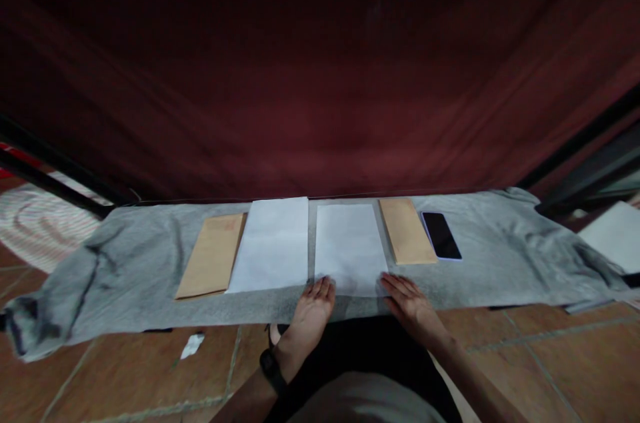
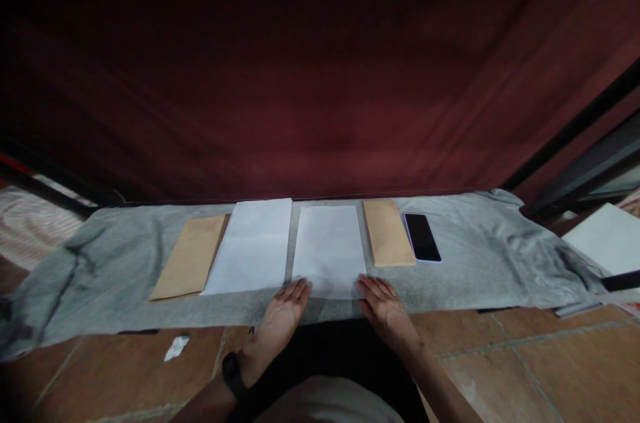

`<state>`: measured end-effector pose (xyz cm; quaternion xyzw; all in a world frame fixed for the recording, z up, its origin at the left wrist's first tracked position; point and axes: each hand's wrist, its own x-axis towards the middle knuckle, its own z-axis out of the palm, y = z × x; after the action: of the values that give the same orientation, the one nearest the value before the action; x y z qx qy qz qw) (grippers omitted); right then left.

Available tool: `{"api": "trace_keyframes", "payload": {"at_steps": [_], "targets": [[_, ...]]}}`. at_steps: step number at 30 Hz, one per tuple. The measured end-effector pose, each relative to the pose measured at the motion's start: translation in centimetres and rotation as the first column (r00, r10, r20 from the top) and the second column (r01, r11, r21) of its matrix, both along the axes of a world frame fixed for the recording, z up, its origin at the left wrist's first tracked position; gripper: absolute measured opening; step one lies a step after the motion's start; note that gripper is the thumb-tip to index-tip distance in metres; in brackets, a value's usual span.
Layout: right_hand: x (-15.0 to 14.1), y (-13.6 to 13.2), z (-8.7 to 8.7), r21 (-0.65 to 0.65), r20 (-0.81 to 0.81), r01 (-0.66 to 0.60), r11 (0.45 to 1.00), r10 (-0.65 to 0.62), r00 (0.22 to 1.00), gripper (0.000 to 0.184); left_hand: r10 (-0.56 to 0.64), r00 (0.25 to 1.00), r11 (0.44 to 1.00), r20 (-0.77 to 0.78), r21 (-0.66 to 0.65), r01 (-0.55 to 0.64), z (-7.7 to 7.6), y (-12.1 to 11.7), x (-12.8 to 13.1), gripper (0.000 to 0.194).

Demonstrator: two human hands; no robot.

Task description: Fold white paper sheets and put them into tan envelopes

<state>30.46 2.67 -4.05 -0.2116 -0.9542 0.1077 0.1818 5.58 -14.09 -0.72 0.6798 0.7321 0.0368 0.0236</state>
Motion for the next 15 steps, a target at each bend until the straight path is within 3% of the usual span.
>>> {"api": "trace_keyframes", "payload": {"at_steps": [5, 8, 11, 15], "targets": [[0.5, 0.4, 0.5, -0.148, -0.06, 0.004, 0.989, -0.013, 0.998, 0.044, 0.039, 0.988, 0.999, 0.148, 0.017, -0.042, 2.9, -0.9, 0.4, 0.042], [1.1, 0.7, 0.7, -0.269, -0.088, -0.027, 0.963, 0.003, 0.996, 0.044, -0.027, 0.946, 0.998, 0.322, 0.055, 0.01, 4.1, -2.2, 0.7, 0.035], [1.5, 0.6, 1.0, -0.411, -0.088, -0.026, 0.911, -0.012, 0.996, 0.035, -0.008, 0.883, 0.997, 0.469, 0.068, -0.027, 4.0, -3.5, 0.1, 0.029], [1.5, 0.0, 1.7, -0.568, -0.103, -0.005, 0.823, -0.066, 0.993, 0.032, 0.135, 0.821, 0.98, 0.555, 0.046, -0.193, 2.1, -4.1, -1.7, 0.042]]}}
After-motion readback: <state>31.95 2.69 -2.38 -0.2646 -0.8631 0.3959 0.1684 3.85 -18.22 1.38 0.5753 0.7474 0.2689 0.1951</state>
